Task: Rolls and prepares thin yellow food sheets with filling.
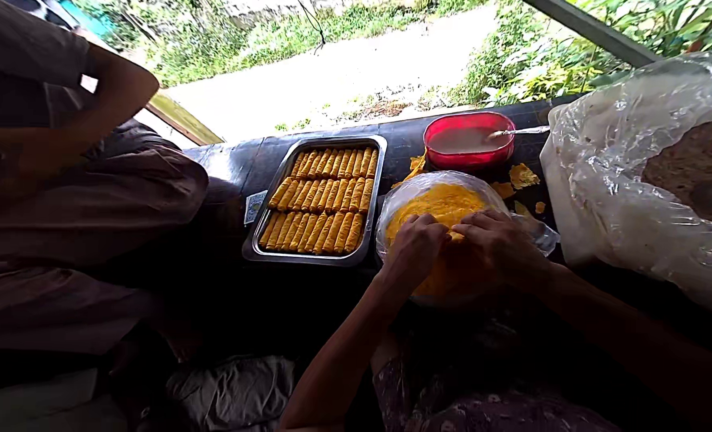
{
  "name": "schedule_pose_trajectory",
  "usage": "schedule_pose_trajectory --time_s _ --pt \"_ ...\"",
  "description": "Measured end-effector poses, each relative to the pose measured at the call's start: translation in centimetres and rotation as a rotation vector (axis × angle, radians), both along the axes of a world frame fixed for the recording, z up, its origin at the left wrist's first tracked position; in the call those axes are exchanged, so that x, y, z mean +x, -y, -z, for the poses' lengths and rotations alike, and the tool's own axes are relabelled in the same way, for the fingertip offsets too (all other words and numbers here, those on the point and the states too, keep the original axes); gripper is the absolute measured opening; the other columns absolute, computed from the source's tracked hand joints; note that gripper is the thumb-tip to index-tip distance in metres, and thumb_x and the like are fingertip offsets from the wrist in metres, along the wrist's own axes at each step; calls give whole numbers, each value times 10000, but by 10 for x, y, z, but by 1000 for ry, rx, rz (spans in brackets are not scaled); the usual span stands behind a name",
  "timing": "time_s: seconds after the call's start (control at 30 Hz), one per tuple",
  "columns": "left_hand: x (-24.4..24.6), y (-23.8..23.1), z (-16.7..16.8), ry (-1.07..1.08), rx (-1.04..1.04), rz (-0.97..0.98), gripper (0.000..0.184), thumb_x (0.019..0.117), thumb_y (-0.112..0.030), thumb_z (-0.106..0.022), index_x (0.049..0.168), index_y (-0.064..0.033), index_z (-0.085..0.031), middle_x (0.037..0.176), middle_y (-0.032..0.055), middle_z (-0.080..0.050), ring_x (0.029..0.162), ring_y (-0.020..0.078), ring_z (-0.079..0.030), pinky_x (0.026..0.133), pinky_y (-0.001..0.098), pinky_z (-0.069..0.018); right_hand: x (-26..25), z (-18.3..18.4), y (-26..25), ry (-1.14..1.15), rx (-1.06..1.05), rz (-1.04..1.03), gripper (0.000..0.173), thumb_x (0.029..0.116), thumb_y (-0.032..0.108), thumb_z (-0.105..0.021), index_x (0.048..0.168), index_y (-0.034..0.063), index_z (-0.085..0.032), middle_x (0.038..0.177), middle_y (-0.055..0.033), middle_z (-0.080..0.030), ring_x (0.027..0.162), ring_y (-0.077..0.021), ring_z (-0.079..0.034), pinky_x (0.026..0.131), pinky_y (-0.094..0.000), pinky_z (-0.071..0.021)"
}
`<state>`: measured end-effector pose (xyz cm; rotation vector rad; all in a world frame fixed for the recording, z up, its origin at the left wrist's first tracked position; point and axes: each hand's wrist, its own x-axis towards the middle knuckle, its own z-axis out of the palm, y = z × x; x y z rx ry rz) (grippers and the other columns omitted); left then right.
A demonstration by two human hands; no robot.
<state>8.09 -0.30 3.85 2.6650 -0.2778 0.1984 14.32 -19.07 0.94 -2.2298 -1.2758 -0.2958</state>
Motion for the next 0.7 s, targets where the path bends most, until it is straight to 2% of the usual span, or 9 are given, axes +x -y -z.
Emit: schedule_pose_trajectory --time_s 0.07,0.23,0.4,0.47,0.53,0.6,0.7 --pt "-4 4 2 -59 5 -3 189 989 -110 -639 1044 0 -782 1004 184 -723 1000 351 -689 900 454 -548 -1 6 -1 6 -28 -27 204 985 56 -592 1074 19 -773 1080 -174 -725 1078 -354 -682 944 -477 -548" --pt "-18 16 19 108 28 -50 102 917 -89 -710 920 -19 -785 894 155 -714 873 326 -697 779 440 -573 -8 13 3 101 -11 -39 178 948 34 -615 1007 38 -782 1028 -139 -733 1054 -330 -687 943 -465 -548" --pt "-24 22 28 189 18 -48 93 916 -53 -689 896 -19 -773 858 134 -707 829 300 -691 739 408 -572 -8 18 14 128 16 -24 192 982 157 -593 979 58 -758 1011 -125 -737 1040 -327 -688 906 -481 -524" --pt "-24 20 30 207 8 -34 98 926 -81 -695 905 -21 -770 863 127 -705 829 287 -690 745 393 -572 -5 23 24 101 79 6 225 979 208 -598 1045 55 -749 1074 -147 -724 1086 -348 -674 919 -506 -518" --pt "-24 17 33 225 -14 -21 104 930 -99 -699 917 -23 -768 872 125 -706 832 285 -688 748 388 -571 -4 30 37 63 154 77 272 975 240 -620 1120 42 -736 1157 -184 -695 1161 -378 -636 1005 -524 -488" --pt "-23 15 34 244 -43 -16 96 923 -98 -707 922 -23 -768 869 122 -707 823 281 -688 745 381 -571 -7 36 46 35 232 181 271 931 205 -655 1108 9 -716 1170 -221 -673 1171 -397 -615 1013 -512 -478" --pt "-20 14 32 229 -79 -9 93 919 -94 -713 933 -20 -768 865 121 -704 822 277 -688 748 381 -568 -14 37 47 -9 282 326 255 898 180 -677 1035 -34 -701 1100 -246 -687 1109 -409 -640 949 -516 -493"
